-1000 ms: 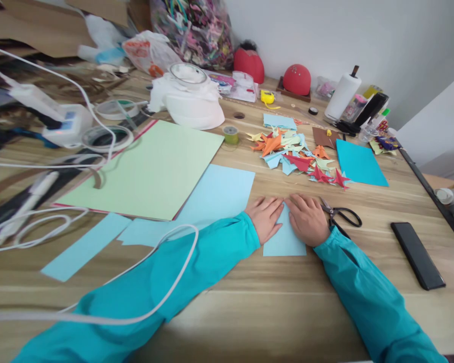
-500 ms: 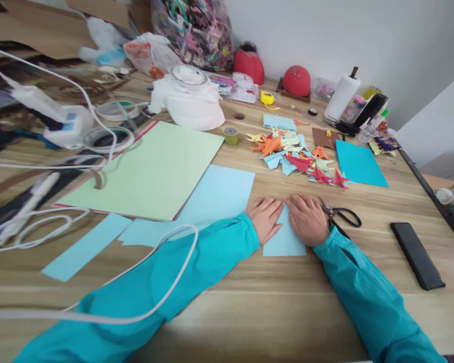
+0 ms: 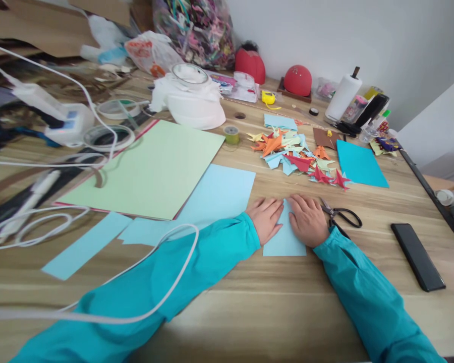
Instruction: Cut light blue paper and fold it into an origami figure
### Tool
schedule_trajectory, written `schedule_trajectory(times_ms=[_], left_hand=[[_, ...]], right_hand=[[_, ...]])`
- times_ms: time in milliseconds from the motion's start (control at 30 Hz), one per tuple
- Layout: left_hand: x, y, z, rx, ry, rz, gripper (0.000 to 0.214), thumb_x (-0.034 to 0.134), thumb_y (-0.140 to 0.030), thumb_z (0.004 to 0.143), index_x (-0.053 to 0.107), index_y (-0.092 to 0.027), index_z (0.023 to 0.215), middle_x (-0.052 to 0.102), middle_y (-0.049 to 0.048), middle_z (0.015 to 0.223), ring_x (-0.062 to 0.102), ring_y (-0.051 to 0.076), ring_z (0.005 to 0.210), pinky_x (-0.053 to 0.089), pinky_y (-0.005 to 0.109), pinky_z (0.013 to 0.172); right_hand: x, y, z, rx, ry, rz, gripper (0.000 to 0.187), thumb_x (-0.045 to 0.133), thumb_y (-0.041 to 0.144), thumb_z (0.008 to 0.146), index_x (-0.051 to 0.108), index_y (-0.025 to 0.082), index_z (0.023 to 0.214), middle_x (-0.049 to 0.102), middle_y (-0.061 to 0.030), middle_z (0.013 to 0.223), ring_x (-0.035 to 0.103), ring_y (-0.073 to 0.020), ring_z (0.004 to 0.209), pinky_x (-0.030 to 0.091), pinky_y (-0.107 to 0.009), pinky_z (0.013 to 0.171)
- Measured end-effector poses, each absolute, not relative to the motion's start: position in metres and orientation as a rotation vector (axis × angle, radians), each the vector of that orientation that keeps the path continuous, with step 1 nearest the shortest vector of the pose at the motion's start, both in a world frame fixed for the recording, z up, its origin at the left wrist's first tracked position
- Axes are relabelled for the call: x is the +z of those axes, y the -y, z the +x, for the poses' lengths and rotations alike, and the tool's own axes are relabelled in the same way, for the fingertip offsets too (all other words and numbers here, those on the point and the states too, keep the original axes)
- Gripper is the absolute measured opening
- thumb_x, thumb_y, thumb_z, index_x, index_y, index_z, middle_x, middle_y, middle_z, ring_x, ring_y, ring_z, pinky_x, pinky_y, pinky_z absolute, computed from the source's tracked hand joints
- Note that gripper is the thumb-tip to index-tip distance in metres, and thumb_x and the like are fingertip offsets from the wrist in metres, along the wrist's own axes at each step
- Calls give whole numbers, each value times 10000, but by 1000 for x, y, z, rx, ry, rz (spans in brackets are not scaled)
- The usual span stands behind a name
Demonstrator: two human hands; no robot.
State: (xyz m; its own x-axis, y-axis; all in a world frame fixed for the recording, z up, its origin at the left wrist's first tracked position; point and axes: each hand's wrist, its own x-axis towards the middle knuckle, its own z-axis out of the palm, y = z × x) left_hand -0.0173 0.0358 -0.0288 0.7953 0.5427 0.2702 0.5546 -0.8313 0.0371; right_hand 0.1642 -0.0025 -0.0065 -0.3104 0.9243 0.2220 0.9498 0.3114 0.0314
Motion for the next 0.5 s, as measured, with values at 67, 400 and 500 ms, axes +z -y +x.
schedule_trajectory(times_ms=[67,400,500], left_hand=[[-29,-36,-17,-409,905,-2935,496,416,-365,909,501,-69,1298,506,161,1347,415,299,1247,300,452,1035],[-30,-37,-17,-422,880,-2954,510,393,-351,910,489,-40,1303,504,180,1345,402,310,1251,319,475,1024],[-30,-37,-17,-419,884,-2951,508,391,-349,912,490,-37,1301,507,179,1343,404,311,1251,321,477,1026]], right_hand=[[-5,3,164,-245,2429,-1736,425,385,271,923,479,224,1334,534,-76,1310,446,-269,1151,329,-421,953],[-5,2,165,-263,2458,-1743,436,396,268,923,463,261,1353,525,-74,1318,447,-275,1154,338,-430,945],[-5,2,165,-259,2455,-1740,431,380,268,928,468,255,1349,527,-67,1320,445,-277,1155,337,-431,942]])
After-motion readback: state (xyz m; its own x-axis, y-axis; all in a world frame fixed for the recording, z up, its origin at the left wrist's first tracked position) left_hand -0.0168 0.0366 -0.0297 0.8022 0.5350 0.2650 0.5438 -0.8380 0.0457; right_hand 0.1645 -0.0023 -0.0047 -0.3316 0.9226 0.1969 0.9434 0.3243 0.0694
